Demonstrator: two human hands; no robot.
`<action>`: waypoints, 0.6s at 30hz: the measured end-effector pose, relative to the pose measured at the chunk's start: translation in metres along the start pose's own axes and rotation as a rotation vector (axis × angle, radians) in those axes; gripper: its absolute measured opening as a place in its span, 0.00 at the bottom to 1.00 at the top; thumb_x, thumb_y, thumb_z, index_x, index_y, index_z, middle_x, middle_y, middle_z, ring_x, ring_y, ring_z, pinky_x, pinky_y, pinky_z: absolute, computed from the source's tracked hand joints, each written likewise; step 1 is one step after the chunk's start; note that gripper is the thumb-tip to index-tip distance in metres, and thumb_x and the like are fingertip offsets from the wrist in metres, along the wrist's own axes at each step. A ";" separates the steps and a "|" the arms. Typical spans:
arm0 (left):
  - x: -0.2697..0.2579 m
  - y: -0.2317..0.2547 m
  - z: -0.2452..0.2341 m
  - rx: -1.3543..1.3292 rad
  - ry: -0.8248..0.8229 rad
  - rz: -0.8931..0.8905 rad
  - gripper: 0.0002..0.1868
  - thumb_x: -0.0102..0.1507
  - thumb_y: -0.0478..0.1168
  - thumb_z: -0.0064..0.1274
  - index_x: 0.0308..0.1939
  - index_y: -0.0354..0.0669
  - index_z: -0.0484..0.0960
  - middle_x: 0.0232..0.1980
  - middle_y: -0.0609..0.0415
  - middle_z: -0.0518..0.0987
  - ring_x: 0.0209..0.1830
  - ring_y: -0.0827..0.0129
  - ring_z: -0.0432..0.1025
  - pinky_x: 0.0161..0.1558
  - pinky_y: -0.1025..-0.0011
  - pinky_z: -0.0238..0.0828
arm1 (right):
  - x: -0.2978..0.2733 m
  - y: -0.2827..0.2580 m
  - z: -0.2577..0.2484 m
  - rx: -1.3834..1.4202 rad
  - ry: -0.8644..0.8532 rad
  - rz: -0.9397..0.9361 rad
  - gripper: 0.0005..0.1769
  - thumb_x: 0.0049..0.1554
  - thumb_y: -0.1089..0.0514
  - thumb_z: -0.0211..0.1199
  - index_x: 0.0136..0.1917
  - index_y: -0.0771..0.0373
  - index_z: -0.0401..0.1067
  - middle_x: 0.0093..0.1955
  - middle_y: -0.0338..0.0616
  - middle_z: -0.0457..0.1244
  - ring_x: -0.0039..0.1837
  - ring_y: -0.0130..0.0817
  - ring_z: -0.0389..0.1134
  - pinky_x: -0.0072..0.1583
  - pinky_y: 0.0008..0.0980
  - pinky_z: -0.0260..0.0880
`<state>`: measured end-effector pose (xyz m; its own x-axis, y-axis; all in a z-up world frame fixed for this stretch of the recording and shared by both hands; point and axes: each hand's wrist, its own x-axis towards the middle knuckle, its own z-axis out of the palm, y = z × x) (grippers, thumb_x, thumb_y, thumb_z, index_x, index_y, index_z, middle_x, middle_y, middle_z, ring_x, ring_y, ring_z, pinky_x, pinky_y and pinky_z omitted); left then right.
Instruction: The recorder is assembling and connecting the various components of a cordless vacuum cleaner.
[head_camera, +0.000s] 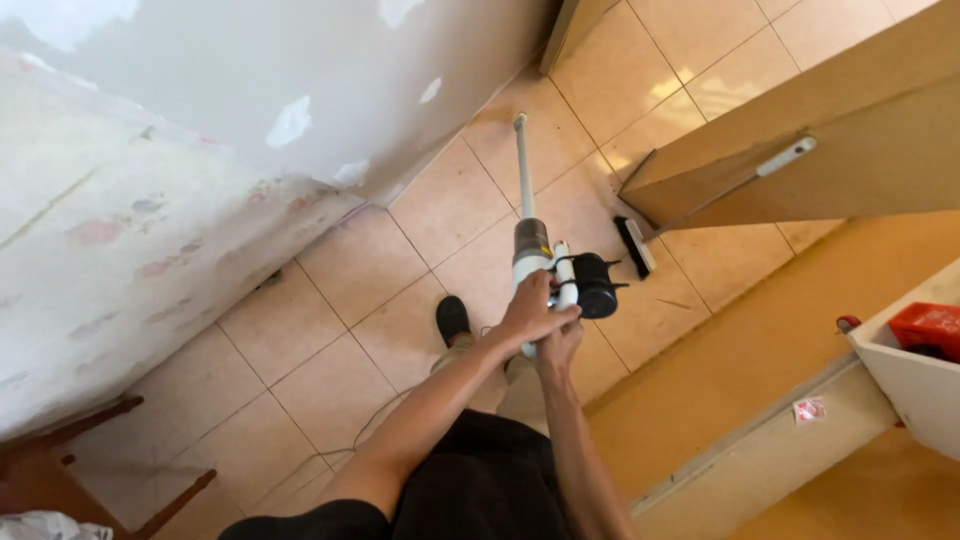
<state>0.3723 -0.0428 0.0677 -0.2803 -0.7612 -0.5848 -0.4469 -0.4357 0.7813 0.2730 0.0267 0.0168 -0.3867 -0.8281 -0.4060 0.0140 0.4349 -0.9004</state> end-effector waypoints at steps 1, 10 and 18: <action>0.009 -0.002 -0.015 0.002 -0.003 0.001 0.46 0.55 0.62 0.61 0.65 0.33 0.65 0.63 0.37 0.71 0.63 0.48 0.69 0.60 0.56 0.71 | 0.010 -0.002 0.017 0.001 0.003 0.000 0.15 0.60 0.56 0.59 0.49 0.73 0.71 0.42 0.44 0.67 0.41 0.29 0.68 0.41 0.32 0.70; 0.090 -0.021 -0.077 0.178 0.209 0.028 0.32 0.61 0.59 0.56 0.59 0.38 0.75 0.57 0.40 0.76 0.59 0.46 0.68 0.61 0.53 0.65 | 0.109 0.028 0.105 0.078 -0.003 0.090 0.10 0.63 0.60 0.57 0.49 0.72 0.70 0.43 0.43 0.66 0.43 0.30 0.66 0.43 0.34 0.68; 0.151 -0.008 -0.101 0.248 0.190 0.010 0.33 0.61 0.61 0.54 0.55 0.34 0.77 0.54 0.37 0.78 0.56 0.43 0.70 0.57 0.52 0.67 | 0.168 0.031 0.125 0.484 -0.006 0.350 0.11 0.63 0.59 0.56 0.56 0.67 0.66 0.46 0.43 0.65 0.46 0.34 0.67 0.47 0.36 0.71</action>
<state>0.4195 -0.2023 -0.0052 -0.1328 -0.8511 -0.5079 -0.6447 -0.3150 0.6965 0.3239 -0.1428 -0.0987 -0.2778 -0.6674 -0.6909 0.5589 0.4727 -0.6813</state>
